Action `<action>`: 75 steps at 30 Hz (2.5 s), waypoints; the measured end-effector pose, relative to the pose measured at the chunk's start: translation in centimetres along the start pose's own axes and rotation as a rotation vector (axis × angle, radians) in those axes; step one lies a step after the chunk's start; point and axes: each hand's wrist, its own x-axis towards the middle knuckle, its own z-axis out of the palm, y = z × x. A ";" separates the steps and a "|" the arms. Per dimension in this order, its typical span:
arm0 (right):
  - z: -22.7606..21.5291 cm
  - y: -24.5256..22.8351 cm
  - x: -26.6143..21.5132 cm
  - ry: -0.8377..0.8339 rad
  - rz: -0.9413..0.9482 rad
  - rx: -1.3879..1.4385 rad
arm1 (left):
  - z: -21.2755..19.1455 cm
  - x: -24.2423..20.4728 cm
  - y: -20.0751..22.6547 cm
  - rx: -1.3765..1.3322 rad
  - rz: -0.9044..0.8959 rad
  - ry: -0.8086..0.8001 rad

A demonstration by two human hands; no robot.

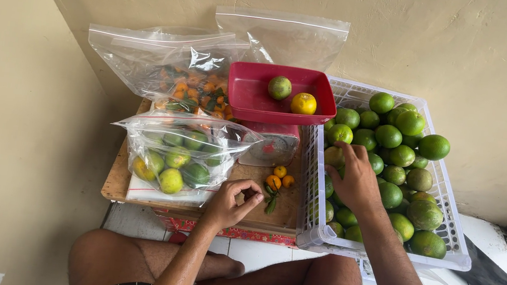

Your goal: Weighing limes on a scale and packing them into plastic bags.

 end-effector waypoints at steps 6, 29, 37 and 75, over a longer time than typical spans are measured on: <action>-4.8 -4.9 -1.7 0.381 0.032 0.438 | -0.2 0.0 0.3 0.012 0.015 -0.012; -5.7 -2.2 7.2 0.286 -0.271 0.333 | 0.1 -0.5 -3.4 -0.225 -0.036 0.108; -1.8 3.1 5.9 -0.136 -0.159 -0.267 | 0.2 -0.3 -3.8 -0.225 -0.037 0.090; -10.3 -1.7 6.3 0.255 -0.282 0.216 | -0.1 -0.4 -2.6 -0.081 -0.070 0.055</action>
